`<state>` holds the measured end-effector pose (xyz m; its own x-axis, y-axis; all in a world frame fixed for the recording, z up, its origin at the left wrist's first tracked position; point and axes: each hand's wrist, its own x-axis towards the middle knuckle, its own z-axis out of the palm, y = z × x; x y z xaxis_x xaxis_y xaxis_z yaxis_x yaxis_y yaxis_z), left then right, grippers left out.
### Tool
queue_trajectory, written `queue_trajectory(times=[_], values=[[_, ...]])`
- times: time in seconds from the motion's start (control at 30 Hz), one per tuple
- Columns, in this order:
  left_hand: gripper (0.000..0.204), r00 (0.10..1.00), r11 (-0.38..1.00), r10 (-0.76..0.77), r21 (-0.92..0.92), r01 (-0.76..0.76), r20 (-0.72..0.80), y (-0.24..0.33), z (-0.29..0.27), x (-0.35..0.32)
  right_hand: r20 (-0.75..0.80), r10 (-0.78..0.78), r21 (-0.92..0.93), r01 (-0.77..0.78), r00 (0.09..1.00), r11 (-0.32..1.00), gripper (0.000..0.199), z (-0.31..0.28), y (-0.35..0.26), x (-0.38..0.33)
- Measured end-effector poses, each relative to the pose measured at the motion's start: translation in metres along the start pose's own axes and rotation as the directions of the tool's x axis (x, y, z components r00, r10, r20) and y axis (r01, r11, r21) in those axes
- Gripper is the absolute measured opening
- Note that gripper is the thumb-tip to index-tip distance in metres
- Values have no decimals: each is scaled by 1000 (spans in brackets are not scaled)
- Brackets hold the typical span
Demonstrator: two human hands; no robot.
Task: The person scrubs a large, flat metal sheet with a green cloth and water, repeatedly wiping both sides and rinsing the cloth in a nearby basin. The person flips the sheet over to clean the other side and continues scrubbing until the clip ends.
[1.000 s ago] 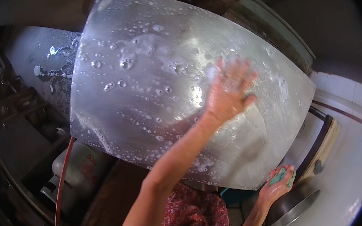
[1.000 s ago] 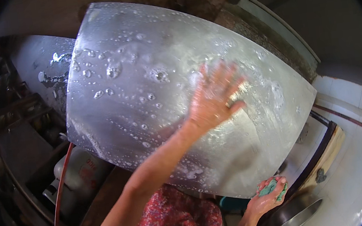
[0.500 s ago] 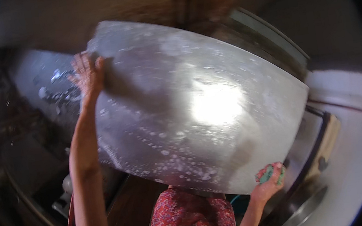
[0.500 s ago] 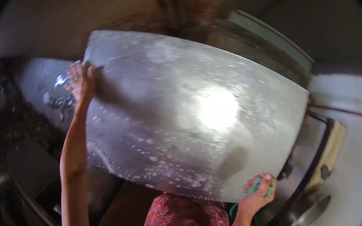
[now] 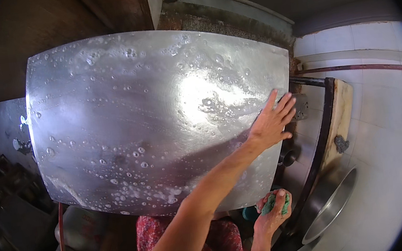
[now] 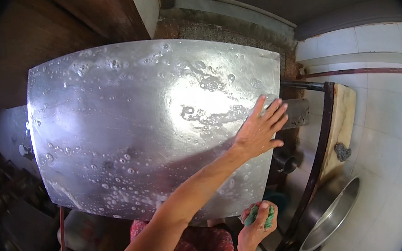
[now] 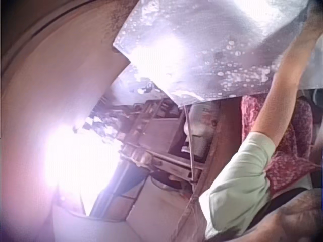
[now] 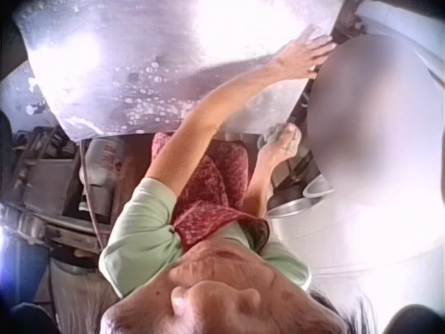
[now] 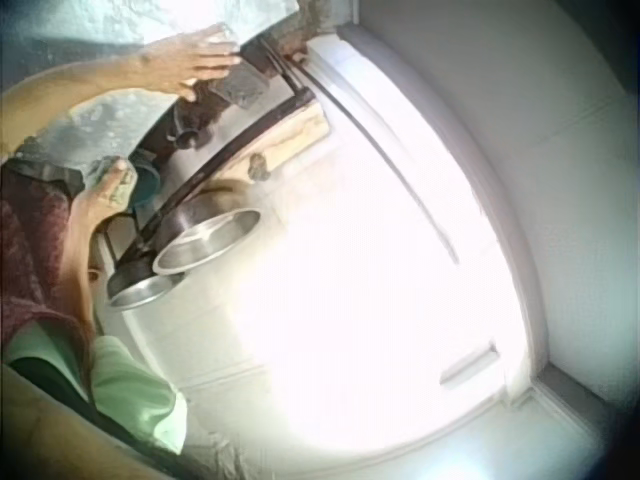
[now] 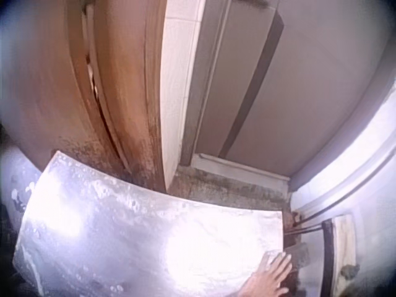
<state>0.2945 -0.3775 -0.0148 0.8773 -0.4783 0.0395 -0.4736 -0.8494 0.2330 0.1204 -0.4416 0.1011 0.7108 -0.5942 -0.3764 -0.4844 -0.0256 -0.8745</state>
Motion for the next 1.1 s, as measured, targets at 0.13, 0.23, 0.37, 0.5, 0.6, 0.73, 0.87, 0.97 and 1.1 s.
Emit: queue_trajectory(times=[0.13,0.23,0.37,0.5,0.6,0.73,0.87,0.97,1.1], values=[[68,988,988,-149,-41,148,-28,-47,-1,9,-8,-24,-48,23,1000,999,29,-7,11,12],[68,909,923,-385,-43,383,-158,-126,-15,-14,19,-4,-78,5,1000,997,29,-3,8,13],[72,705,766,-607,-32,642,-367,-243,-43,-88,72,6,-110,2,997,994,32,29,-5,0],[69,548,611,-729,-28,791,-411,-318,-64,-203,196,7,-137,21,981,990,30,69,-9,-26],[67,472,508,-748,55,859,-467,-358,-77,-298,289,23,-165,26,957,986,29,94,-3,-55],[67,218,237,-891,1,971,-399,-361,-89,-398,343,44,-202,28,938,979,29,102,2,-79],[73,-91,-44,-962,-180,983,-258,-334,-94,-495,403,55,-168,15,913,986,29,91,5,-92],[74,-207,-189,-926,-87,978,-317,-283,-84,-519,438,19,-166,61,899,984,29,75,-4,-90],[75,126,98,-827,80,992,-548,-167,-60,-454,450,-35,-124,101,892,987,29,51,-13,-81]])
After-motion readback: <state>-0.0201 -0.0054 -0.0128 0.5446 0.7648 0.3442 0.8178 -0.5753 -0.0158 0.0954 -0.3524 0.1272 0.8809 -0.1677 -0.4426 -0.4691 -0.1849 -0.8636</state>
